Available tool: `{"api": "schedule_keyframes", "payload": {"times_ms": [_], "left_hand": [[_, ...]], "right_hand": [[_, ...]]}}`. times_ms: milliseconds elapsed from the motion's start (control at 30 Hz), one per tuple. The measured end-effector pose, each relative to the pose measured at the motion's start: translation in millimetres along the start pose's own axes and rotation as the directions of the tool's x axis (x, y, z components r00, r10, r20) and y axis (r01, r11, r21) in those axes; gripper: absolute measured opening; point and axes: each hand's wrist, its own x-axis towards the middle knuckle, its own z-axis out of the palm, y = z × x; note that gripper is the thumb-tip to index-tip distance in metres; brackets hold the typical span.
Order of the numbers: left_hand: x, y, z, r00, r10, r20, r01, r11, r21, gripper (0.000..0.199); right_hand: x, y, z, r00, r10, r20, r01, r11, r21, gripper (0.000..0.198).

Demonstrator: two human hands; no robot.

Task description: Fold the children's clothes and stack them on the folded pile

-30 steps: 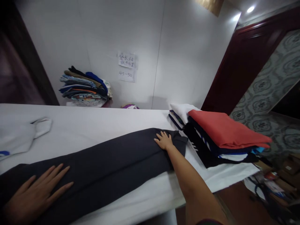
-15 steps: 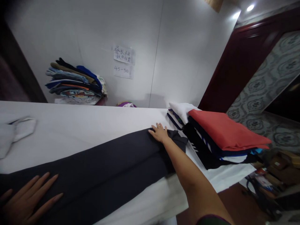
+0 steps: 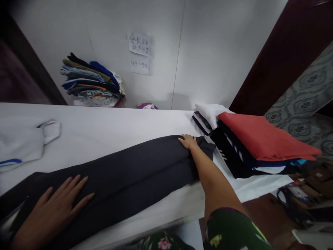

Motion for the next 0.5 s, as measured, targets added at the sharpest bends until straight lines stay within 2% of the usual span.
{"api": "schedule_keyframes", "payload": {"times_ms": [100, 200, 267, 367, 500], "left_hand": [[-1.6, 7.6, -10.6, 0.999, 0.044, 0.023, -0.047, 0.984, 0.171, 0.057], [-3.3, 7.8, -11.8, 0.998, 0.056, 0.006, -0.056, 0.988, 0.147, 0.057], [-4.1, 6.2, -10.2, 0.998, 0.062, -0.014, -0.060, 0.992, 0.108, 0.057], [-4.3, 4.5, -8.2, 0.998, 0.062, -0.027, -0.060, 0.996, 0.067, 0.056], [-2.5, 4.4, -6.5, 0.998, 0.043, -0.041, -0.043, 0.999, -0.011, 0.053]], "right_hand": [[-4.1, -3.5, -2.0, 1.000, -0.007, -0.030, 0.006, 1.000, -0.018, 0.063], [-10.7, 0.4, -6.8, 0.991, -0.010, -0.130, 0.000, 0.997, -0.076, 0.061], [-16.5, 9.9, -9.7, 0.984, 0.059, -0.169, -0.075, 0.993, -0.090, 0.060], [-26.0, 27.7, -9.2, 0.970, 0.228, -0.085, -0.230, 0.973, -0.020, 0.062], [-34.0, 38.7, -5.2, 0.959, 0.280, -0.038, -0.279, 0.960, 0.025, 0.063]]}}
